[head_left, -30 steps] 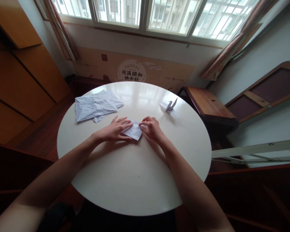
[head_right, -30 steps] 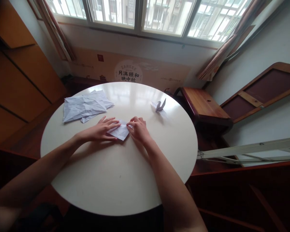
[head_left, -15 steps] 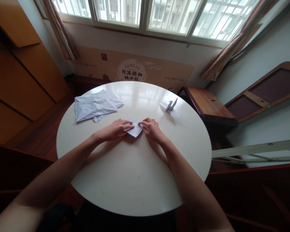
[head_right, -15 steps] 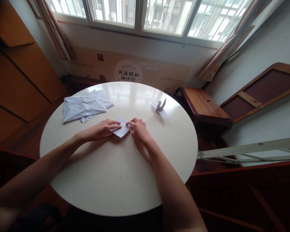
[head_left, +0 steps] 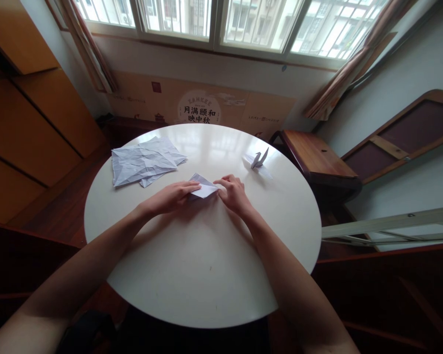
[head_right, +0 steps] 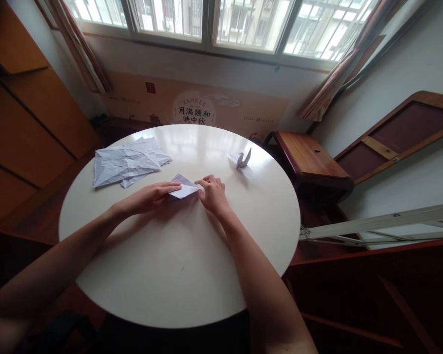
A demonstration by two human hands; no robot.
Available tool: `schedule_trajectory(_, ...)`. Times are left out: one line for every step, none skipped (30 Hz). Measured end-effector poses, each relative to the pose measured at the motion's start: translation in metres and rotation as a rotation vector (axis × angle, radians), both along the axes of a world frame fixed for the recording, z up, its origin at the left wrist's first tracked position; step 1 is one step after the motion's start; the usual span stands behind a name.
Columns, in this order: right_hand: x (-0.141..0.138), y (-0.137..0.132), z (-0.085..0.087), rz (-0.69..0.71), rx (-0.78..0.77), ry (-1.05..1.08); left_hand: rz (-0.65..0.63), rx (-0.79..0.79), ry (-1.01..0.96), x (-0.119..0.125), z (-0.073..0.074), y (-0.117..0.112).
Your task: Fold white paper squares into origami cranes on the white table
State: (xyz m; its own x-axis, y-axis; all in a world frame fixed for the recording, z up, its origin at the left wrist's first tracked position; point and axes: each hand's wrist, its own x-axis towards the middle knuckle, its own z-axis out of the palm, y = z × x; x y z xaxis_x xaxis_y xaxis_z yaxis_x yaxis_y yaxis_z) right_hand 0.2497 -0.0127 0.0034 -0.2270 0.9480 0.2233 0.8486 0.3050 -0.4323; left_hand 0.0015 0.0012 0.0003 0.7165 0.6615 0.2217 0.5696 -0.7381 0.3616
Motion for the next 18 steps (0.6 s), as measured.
schedule_trajectory(0.0007, 0.0006, -0.0004, -0.002, 0.01, 0.007, 0.007, -0.015, -0.008, 0.0002, 0.0011, -0.0007)
schedule_trajectory(0.0012, 0.0011, -0.0007, -0.003, 0.017, 0.013, 0.014, -0.031, -0.011, 0.0005, 0.0022, -0.0015)
schedule_trajectory(0.0014, 0.0012, -0.0009, 0.0, 0.02, 0.018, 0.019, -0.045, -0.008, 0.001, 0.0033, -0.0023)
schedule_trajectory(0.0015, 0.0011, -0.001, 0.004, 0.021, 0.021, 0.022, -0.054, -0.003, 0.0014, 0.0044, -0.0029)
schedule_trajectory(0.0013, 0.0009, -0.0011, 0.009, 0.019, 0.022, 0.023, -0.059, 0.002, 0.0017, 0.0053, -0.0033)
schedule_trajectory(0.0011, 0.0005, -0.0013, 0.015, 0.014, 0.021, 0.021, -0.062, 0.004, 0.002, 0.006, -0.0036)
schedule_trajectory(0.0007, 0.0, -0.0015, 0.021, 0.009, 0.02, 0.017, -0.065, 0.003, 0.0022, 0.0067, -0.0037)
schedule_trajectory(0.0004, -0.0004, -0.0018, 0.026, 0.004, 0.018, 0.008, -0.066, -0.001, 0.0022, 0.0073, -0.0037)
schedule_trajectory(0.0001, -0.0007, -0.0022, 0.031, -0.001, 0.017, 0.001, -0.067, -0.003, 0.0021, 0.0079, -0.0038)
schedule_trajectory(-0.0002, -0.0009, -0.0026, 0.036, -0.005, 0.018, -0.008, -0.068, 0.0, 0.0019, 0.0085, -0.0038)
schedule_trajectory(-0.0005, -0.001, -0.003, 0.04, -0.007, 0.021, -0.016, -0.068, 0.01, 0.0017, 0.009, -0.0039)
schedule_trajectory(-0.0007, -0.0009, -0.0033, 0.043, -0.008, 0.025, -0.023, -0.067, 0.025, 0.0014, 0.0094, -0.004)
schedule_trajectory(-0.0008, -0.0008, -0.0034, 0.042, -0.007, 0.03, -0.029, -0.066, 0.043, 0.0012, 0.0095, -0.0041)
schedule_trajectory(-0.0009, -0.0005, -0.0034, 0.039, -0.006, 0.035, -0.034, -0.064, 0.058, 0.0009, 0.0094, -0.0041)
schedule_trajectory(-0.0009, -0.0003, -0.0033, 0.033, -0.005, 0.04, -0.04, -0.062, 0.067, 0.0006, 0.009, -0.0039)
schedule_trajectory(-0.001, 0.0001, -0.0031, 0.025, -0.003, 0.044, -0.045, -0.056, 0.067, 0.0004, 0.0082, -0.0036)
schedule_trajectory(-0.001, 0.0004, -0.0028, 0.017, -0.001, 0.048, -0.048, -0.048, 0.059, 0.0001, 0.0074, -0.0031)
schedule_trajectory(-0.001, 0.0009, -0.0026, 0.011, 0.002, 0.054, -0.05, -0.039, 0.046, -0.0002, 0.0065, -0.0026)
